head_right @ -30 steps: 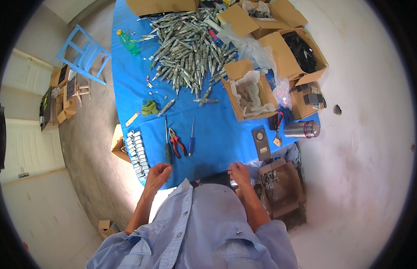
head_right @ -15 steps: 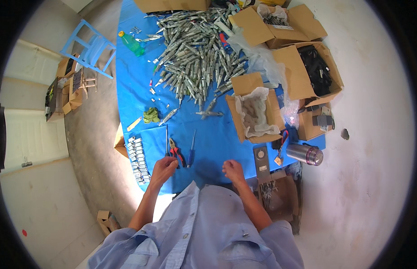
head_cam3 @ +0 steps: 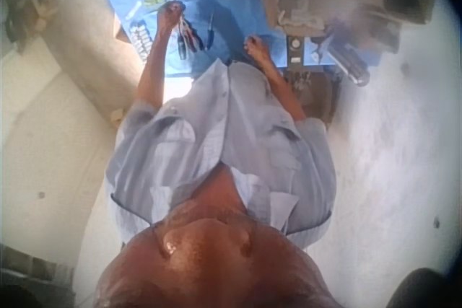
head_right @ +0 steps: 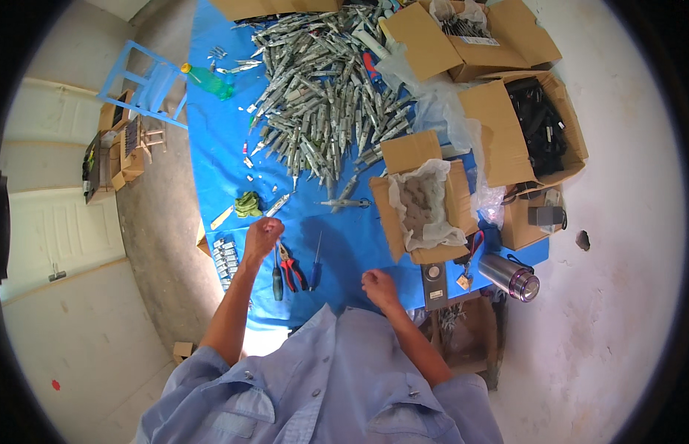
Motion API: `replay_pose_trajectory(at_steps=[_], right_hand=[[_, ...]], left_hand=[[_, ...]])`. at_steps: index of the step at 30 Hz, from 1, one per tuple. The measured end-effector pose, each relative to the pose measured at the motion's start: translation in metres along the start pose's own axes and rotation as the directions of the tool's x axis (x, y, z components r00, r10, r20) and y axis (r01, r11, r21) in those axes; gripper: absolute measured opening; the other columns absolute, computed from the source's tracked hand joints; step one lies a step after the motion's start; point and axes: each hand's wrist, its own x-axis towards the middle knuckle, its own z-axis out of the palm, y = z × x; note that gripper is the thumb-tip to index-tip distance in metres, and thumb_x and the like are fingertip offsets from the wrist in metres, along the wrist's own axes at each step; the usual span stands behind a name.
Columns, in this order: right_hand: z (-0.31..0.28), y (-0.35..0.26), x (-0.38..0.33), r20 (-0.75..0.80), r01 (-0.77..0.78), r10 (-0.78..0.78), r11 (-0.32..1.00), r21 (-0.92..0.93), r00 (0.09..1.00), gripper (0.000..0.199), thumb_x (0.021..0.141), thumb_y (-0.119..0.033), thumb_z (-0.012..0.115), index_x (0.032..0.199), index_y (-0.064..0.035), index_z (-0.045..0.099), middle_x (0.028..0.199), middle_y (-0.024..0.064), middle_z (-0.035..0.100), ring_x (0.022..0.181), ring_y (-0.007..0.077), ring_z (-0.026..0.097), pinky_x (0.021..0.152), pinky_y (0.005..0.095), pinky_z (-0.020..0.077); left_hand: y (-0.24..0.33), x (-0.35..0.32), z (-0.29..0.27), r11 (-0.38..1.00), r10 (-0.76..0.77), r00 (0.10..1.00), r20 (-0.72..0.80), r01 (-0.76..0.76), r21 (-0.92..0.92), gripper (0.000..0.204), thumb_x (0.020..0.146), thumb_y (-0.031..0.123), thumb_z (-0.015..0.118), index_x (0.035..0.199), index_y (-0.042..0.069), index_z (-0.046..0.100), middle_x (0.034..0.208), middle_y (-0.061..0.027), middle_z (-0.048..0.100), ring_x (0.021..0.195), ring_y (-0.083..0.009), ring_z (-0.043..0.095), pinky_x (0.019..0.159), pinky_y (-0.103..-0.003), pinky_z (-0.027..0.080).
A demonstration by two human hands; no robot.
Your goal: The person assembles small metal components by hand and using a screwdriver, picking parts from a large pile and a box to join them together on a table.
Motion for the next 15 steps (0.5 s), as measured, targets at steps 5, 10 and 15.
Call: replay_pose_trajectory(at_steps=[5,10,15], right_hand=[[-0.003,0.011,0.013,0.041,0.032,-0.028,0.994,-0.102,0.999,0.027,0.097,-0.024,0.058,0.105,0.0000,0.067,0.086,0.0067,0.069,0.075,0.0137,0.066,0.062,0.0283,0.0518],[-0.005,0.014,0.014,0.077,0.023,-0.016,0.996,-0.088,0.997,0.028,0.098,-0.025,0.058,0.106,0.0006,0.066,0.089,0.0057,0.068,0.075,0.0120,0.065,0.058,0.0268,0.0515],[-0.006,0.011,0.013,0.082,-0.039,0.045,0.997,-0.073,0.996,0.029,0.098,-0.027,0.059,0.107,0.0001,0.066,0.088,0.0052,0.069,0.075,0.0117,0.065,0.059,0.0271,0.0519]], left_hand=[[0.018,0.063,-0.006,0.973,0.160,0.987,-0.031,-0.152,0.171,0.023,0.084,0.022,0.068,0.091,0.000,0.072,0.079,-0.0118,0.072,0.070,-0.0222,0.069,0.066,-0.034,0.053],[0.023,0.123,-0.008,0.952,0.222,0.972,-0.082,-0.198,0.232,0.028,0.083,0.025,0.069,0.096,0.000,0.073,0.088,-0.0156,0.074,0.084,-0.0266,0.072,0.076,-0.037,0.054],[0.029,0.166,0.007,0.921,0.267,0.959,-0.096,-0.224,0.318,0.026,0.083,0.024,0.068,0.095,0.002,0.072,0.087,-0.0165,0.073,0.083,-0.0336,0.071,0.075,-0.039,0.054]])
